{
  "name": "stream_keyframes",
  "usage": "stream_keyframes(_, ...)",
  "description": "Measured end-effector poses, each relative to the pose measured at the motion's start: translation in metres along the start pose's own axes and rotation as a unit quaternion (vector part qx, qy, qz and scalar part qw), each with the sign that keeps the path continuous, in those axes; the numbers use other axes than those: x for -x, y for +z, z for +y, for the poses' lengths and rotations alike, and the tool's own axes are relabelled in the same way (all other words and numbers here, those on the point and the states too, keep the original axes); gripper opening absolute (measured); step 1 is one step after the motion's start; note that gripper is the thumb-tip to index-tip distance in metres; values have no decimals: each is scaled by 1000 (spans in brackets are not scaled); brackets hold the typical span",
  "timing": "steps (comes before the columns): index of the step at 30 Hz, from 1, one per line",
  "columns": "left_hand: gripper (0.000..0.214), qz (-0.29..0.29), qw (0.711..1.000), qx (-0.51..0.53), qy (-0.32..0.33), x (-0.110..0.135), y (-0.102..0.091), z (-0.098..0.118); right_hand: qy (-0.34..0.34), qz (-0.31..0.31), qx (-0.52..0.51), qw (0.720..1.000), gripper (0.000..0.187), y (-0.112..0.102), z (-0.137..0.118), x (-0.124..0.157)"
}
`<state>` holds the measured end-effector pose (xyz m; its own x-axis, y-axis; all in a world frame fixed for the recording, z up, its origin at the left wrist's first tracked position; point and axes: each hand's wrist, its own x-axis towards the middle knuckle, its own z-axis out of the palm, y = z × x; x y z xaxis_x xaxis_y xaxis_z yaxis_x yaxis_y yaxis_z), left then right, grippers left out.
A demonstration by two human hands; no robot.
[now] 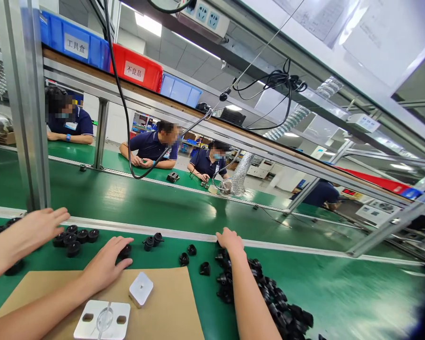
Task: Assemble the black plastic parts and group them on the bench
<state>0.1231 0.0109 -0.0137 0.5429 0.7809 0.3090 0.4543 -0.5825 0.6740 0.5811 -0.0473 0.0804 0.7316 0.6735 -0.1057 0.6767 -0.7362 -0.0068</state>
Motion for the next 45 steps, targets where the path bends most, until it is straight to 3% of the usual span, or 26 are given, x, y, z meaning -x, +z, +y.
stream_keyframes(6, 48, 25, 1000, -6, 7, -1, 7, -8, -74, -74, -20, 994, 26, 13, -3, 2)
stream_keyframes(9, 49, 48, 999, 5, -12, -2, 8, -10, -110, -66, -60, 990, 23, 5, -11, 8)
stream_keyframes(12, 32, 55, 998, 26, -29, -3, 4, -4, -187, -35, -144, 971, 26, -12, -27, 25)
stream_keyframes(14, 21, 52, 997, 45, -38, -4, 0, 1, -270, -27, -219, 937, 34, -21, -46, 45)
stream_keyframes(17, 19, 48, 991, 117, -49, -6, -3, 11, -398, -62, -325, 856, 41, -18, -87, 86)
stream_keyframes(21, 22, 55, 968, 240, -49, -6, -1, 22, -468, -119, -427, 765, 31, 25, -141, 138)
stream_keyframes(24, 28, 64, 964, 256, -42, -5, 0, 26, -450, -68, -502, 736, 35, 65, -162, 157)
stream_keyframes(27, 30, 78, 963, 257, -15, -4, -1, 25, -430, -11, -544, 721, 35, 94, -165, 161)
stream_keyframes(30, 33, 76, 957, 282, 7, -4, -2, 24, -439, 16, -549, 711, 34, 107, -161, 158)
stream_keyframes(36, 37, 51, 947, 318, -15, -1, 0, 24, -466, 36, -539, 701, 37, 109, -161, 154)
stream_keyframes(45, 29, 43, 964, 263, 0, -2, -3, 25, -505, 41, -504, 699, 37, 108, -162, 159)
